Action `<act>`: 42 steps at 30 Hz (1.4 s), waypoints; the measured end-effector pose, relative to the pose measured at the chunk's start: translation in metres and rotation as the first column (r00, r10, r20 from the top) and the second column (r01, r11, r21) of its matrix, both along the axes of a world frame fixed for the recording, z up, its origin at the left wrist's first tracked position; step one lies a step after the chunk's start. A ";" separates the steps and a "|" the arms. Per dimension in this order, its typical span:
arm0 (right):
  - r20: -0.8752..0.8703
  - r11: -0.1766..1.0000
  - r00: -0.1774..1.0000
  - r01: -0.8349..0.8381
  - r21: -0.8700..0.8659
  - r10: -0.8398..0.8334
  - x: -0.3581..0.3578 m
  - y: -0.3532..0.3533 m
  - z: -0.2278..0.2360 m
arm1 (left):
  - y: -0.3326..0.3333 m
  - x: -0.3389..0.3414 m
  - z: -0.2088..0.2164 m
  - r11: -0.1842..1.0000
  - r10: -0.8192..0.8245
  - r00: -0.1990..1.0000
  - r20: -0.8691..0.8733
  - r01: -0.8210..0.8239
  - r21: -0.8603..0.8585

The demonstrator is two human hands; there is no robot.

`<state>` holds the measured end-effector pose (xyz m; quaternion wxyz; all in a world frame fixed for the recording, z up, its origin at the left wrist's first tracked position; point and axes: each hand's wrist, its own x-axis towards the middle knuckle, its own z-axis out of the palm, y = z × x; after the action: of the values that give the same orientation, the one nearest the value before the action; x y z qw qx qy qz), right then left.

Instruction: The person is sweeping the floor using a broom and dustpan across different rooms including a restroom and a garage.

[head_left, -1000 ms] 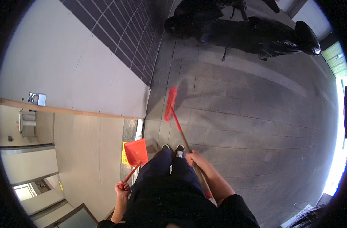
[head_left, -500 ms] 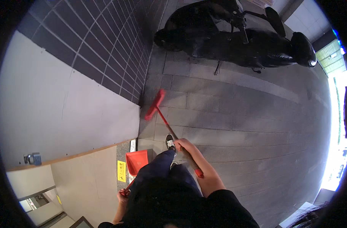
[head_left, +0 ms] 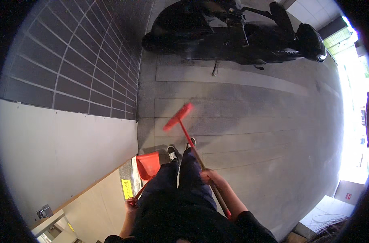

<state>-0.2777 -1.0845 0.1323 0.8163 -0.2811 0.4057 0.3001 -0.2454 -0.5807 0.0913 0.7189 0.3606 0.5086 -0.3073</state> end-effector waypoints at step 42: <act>-0.077 0.999 0.996 0.041 -0.023 -0.042 -0.006 -0.108 -0.035 | -0.121 0.067 0.037 0.984 -0.164 0.971 0.172 0.148 0.100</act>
<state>-0.2839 -1.1925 0.0973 0.8030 -0.2696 0.4458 0.2894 -0.1785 -0.7016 0.1281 0.7191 0.4563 0.4247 -0.3070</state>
